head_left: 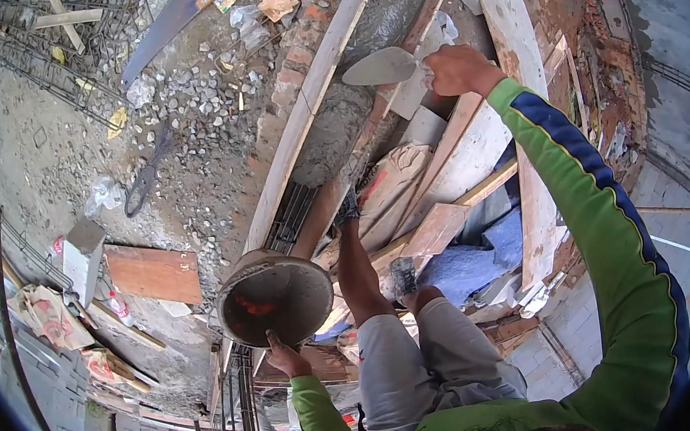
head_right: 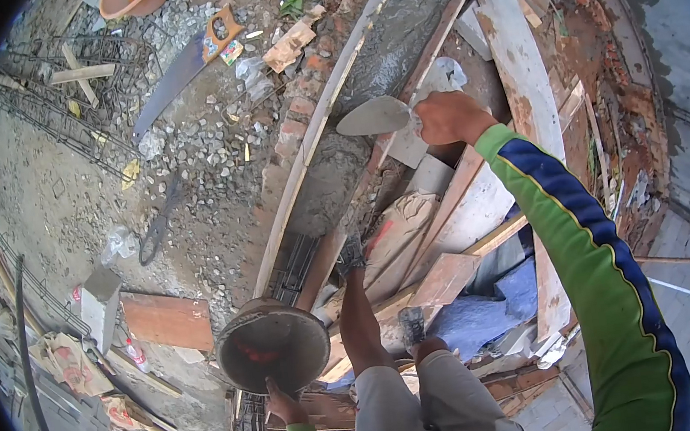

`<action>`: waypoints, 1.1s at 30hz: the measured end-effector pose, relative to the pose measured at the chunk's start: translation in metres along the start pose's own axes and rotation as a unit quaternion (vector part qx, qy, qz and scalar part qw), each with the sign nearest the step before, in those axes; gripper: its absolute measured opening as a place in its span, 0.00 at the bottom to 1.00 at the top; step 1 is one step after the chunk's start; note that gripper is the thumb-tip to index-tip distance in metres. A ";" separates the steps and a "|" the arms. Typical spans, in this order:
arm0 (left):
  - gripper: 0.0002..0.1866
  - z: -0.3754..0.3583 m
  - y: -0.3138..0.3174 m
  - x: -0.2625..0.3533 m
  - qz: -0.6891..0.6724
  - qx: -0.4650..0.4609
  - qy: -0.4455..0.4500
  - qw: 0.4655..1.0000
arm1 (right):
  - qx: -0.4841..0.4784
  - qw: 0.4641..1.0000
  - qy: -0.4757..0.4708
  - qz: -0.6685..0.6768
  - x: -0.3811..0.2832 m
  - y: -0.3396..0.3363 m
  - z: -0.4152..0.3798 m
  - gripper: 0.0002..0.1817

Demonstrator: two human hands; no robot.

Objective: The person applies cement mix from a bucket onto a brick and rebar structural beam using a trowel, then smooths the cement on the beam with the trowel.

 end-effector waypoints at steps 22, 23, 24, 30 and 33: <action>0.27 0.023 -0.011 0.008 0.093 -0.016 0.043 0.995 | 0.083 0.978 0.152 -0.118 0.090 -0.088 0.058 0.20; 0.27 0.021 -0.010 0.010 0.094 -0.025 0.049 0.994 | 0.073 0.980 0.176 -0.064 0.084 -0.075 0.029 0.19; 0.27 0.017 -0.005 0.012 0.070 -0.034 0.055 0.995 | 0.121 0.977 0.177 0.004 0.084 -0.050 0.004 0.18; 0.27 0.018 -0.003 0.008 0.058 -0.047 0.047 0.996 | -0.364 0.731 0.139 0.560 -0.101 0.141 -0.162 0.21; 0.27 0.022 -0.003 0.005 0.093 -0.056 0.036 0.993 | -0.212 0.550 0.240 0.771 -0.187 0.221 -0.116 0.19</action>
Point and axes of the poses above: each hand's wrist, its own z-axis towards the middle knuckle, its own y-axis out of the palm, x = y × z, the point moved 8 cm from there along z, towards the middle knuckle, and after that the axes turned 13 degrees about y, right-handed, at the moved point
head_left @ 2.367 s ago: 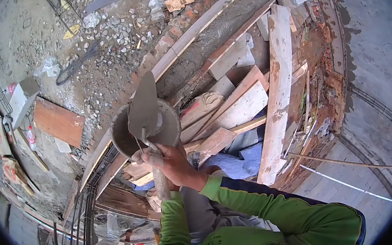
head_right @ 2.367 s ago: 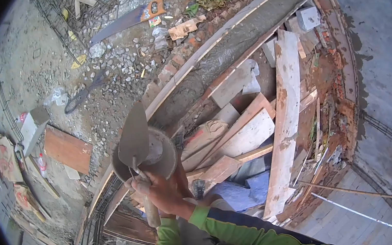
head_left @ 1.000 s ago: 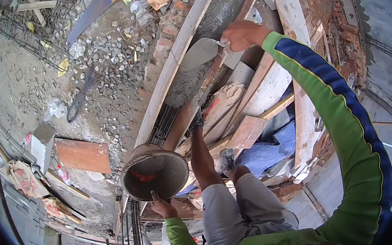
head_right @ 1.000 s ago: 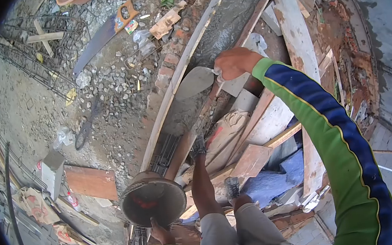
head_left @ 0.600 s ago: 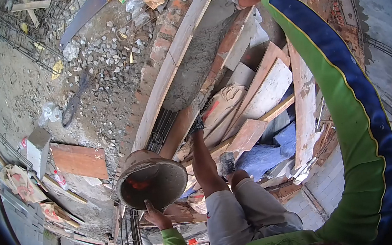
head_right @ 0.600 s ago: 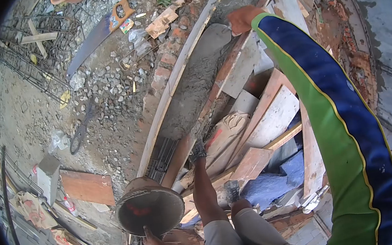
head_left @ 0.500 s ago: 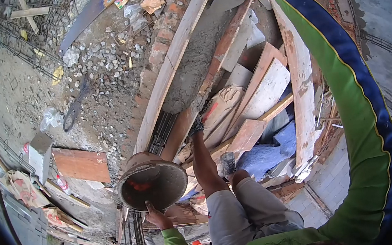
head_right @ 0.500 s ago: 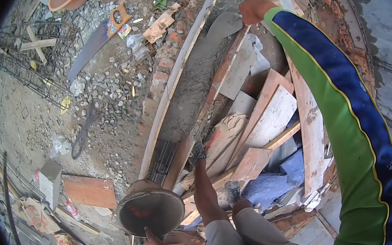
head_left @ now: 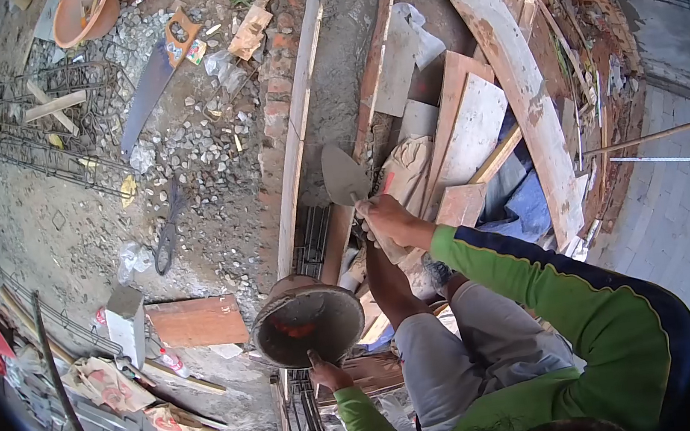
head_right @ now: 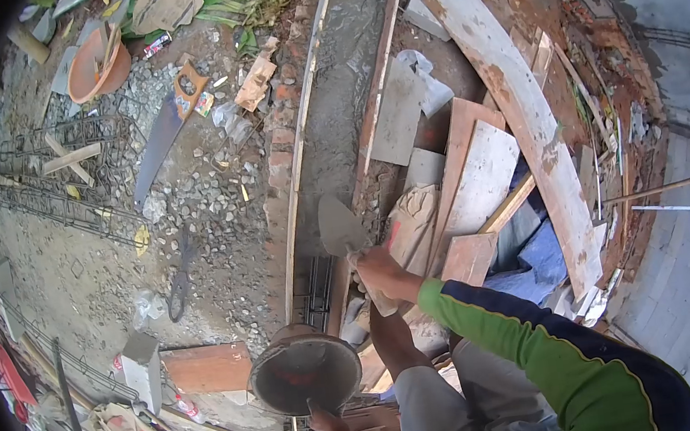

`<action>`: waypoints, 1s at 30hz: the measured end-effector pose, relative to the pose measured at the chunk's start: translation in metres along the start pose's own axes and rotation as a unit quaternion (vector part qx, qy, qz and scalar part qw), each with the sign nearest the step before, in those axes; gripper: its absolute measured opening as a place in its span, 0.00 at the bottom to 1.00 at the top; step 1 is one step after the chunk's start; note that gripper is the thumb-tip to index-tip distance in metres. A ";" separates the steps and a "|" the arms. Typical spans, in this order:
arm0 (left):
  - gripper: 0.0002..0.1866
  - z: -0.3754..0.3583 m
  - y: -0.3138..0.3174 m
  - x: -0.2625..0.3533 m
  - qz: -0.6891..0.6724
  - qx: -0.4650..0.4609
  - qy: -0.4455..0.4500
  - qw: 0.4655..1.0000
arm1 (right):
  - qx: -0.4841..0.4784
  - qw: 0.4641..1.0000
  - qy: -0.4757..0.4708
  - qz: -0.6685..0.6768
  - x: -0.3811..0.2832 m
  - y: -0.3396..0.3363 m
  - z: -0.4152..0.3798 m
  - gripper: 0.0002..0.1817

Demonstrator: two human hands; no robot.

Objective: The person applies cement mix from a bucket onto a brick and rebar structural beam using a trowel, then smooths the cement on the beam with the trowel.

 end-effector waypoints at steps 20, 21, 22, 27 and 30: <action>0.32 0.044 -0.009 -0.003 0.035 0.000 0.092 0.995 | -0.118 0.883 -0.060 0.450 -0.017 0.055 0.146 0.08; 0.32 0.039 -0.012 0.000 0.042 -0.011 0.095 0.995 | -0.070 0.935 -0.057 0.344 0.018 0.058 0.149 0.07; 0.34 0.042 -0.018 -0.013 0.065 -0.016 0.074 0.995 | -0.021 0.971 -0.049 0.232 0.053 0.062 0.152 0.06; 0.35 0.035 -0.023 -0.036 0.014 0.011 0.086 0.996 | -0.019 0.982 -0.099 0.159 0.091 0.085 0.092 0.07; 0.35 0.009 -0.012 -0.005 0.112 0.026 0.084 0.990 | 0.033 0.956 -0.236 -0.169 0.077 0.075 0.054 0.10</action>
Point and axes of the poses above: each hand's wrist, its own z-axis towards the middle knuckle, its own y-axis out of the palm, x = y × z, the point moved 8 cm from there along z, towards the middle knuckle, and after that the axes turned 13 degrees about y, right-handed, at the moved point
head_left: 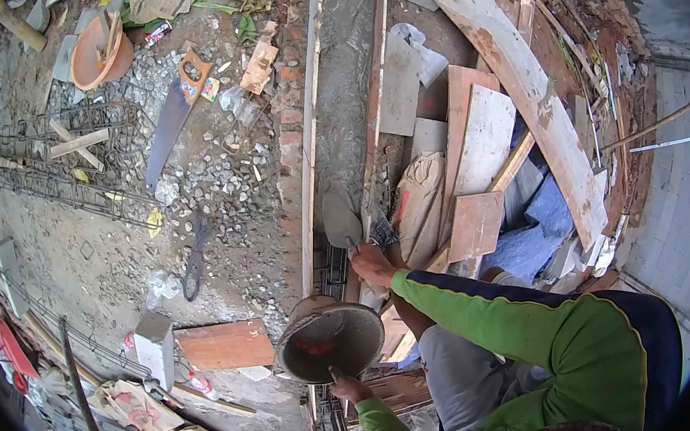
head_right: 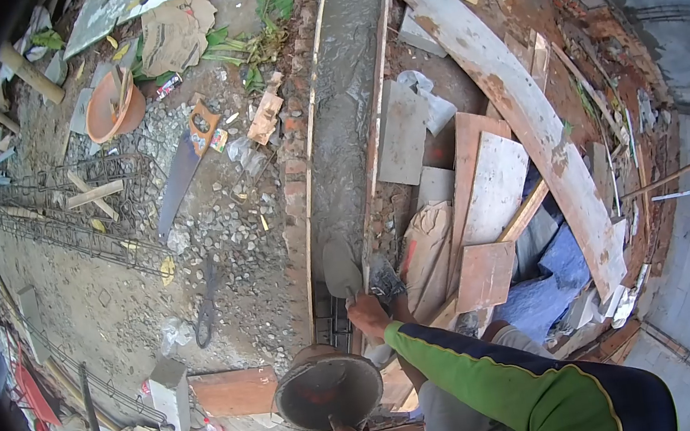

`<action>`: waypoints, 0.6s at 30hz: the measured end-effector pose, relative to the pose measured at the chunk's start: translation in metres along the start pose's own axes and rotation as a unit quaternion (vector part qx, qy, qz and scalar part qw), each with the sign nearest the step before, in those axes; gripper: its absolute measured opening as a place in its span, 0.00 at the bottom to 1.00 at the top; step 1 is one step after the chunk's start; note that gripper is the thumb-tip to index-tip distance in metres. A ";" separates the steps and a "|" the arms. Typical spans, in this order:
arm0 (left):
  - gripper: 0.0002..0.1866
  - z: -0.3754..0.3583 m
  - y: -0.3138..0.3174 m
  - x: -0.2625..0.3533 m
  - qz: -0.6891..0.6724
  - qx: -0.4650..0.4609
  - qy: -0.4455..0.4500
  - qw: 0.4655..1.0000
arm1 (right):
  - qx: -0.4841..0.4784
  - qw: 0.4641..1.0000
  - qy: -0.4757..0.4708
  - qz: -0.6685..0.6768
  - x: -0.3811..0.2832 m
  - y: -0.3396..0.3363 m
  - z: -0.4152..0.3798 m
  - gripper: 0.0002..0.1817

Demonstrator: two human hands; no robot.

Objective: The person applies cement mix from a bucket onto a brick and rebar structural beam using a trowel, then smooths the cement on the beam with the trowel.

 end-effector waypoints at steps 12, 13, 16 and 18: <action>0.34 0.023 -0.008 -0.044 -0.009 0.008 0.011 1.000 | 0.000 0.935 0.047 0.351 -0.206 -0.246 0.051 0.13; 0.33 0.035 -0.008 -0.058 0.041 -0.010 0.015 0.999 | 0.006 0.918 0.031 0.395 -0.233 -0.267 0.091 0.14; 0.30 0.046 -0.014 -0.066 0.145 -0.018 0.095 0.985 | 0.075 0.930 -0.017 0.360 -0.284 -0.317 0.200 0.11; 0.30 0.054 -0.007 -0.065 0.107 -0.014 0.083 0.991 | 0.112 0.921 -0.012 0.373 -0.298 -0.344 0.245 0.09</action>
Point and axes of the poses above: each hand's wrist, its own z-axis towards the middle knuckle, its own y-axis out of the palm, x = y × z, the point moved 8 cm from there along z, towards the middle knuckle, and after that the axes turned 13 degrees about y, right-handed, at the moved point
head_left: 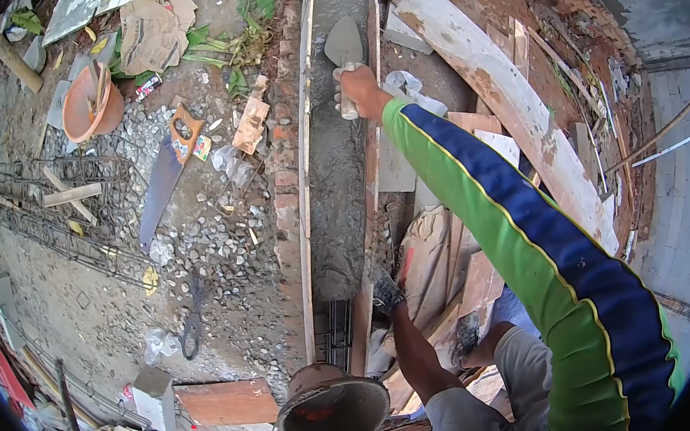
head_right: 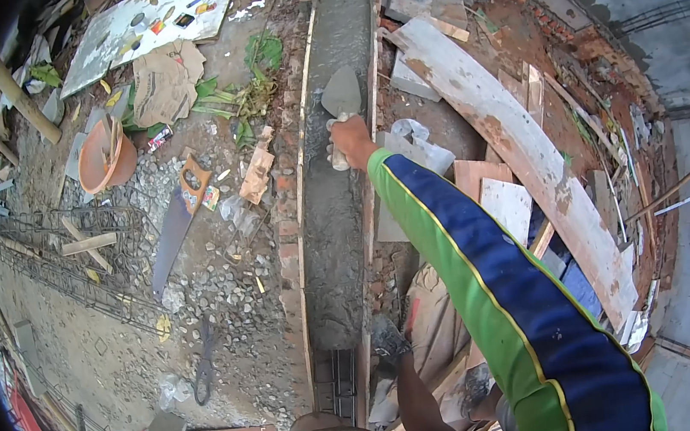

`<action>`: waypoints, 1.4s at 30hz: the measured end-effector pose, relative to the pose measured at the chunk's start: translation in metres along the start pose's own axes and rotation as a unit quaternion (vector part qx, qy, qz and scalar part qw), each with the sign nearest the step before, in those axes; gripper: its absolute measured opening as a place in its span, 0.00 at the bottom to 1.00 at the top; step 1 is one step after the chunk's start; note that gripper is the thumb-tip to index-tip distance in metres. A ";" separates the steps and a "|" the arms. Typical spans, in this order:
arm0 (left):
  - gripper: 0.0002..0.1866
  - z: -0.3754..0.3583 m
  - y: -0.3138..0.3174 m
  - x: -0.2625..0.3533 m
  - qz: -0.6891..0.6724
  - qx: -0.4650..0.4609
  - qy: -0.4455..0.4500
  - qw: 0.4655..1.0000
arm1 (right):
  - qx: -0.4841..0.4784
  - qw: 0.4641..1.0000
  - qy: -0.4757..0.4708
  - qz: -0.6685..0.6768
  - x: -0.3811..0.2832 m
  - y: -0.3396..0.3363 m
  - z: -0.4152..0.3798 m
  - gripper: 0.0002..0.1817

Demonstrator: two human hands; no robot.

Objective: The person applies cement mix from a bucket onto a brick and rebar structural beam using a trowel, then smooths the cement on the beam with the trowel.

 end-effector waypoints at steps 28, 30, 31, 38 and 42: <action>0.16 0.040 0.012 -0.002 0.398 -0.121 0.292 0.861 | -0.161 0.961 0.125 -0.188 0.188 -0.009 -0.180 0.08; 0.14 0.031 0.002 0.003 0.376 -0.044 0.284 0.881 | -0.085 0.903 -0.022 -0.420 0.165 -0.020 -0.213 0.11; 0.14 0.030 0.003 0.010 0.372 -0.044 0.288 0.881 | -0.039 0.864 -0.085 -0.495 0.163 -0.024 -0.229 0.13; 0.11 0.034 0.017 0.082 0.464 -0.103 0.361 0.803 | 0.091 0.878 -0.209 -0.421 0.061 -0.032 -0.393 0.22; 0.14 0.021 0.011 0.115 -0.066 -0.190 0.090 0.975 | 0.075 0.877 -0.119 -0.460 0.079 -0.051 -0.357 0.19</action>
Point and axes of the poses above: each hand's wrist, its own z-axis towards the middle knuckle, its own y-axis out of the palm, x = y × z, the point moved 8 cm from there along z, towards the middle knuckle, and after that the axes turned 13 degrees about y, right-handed, at the moved point
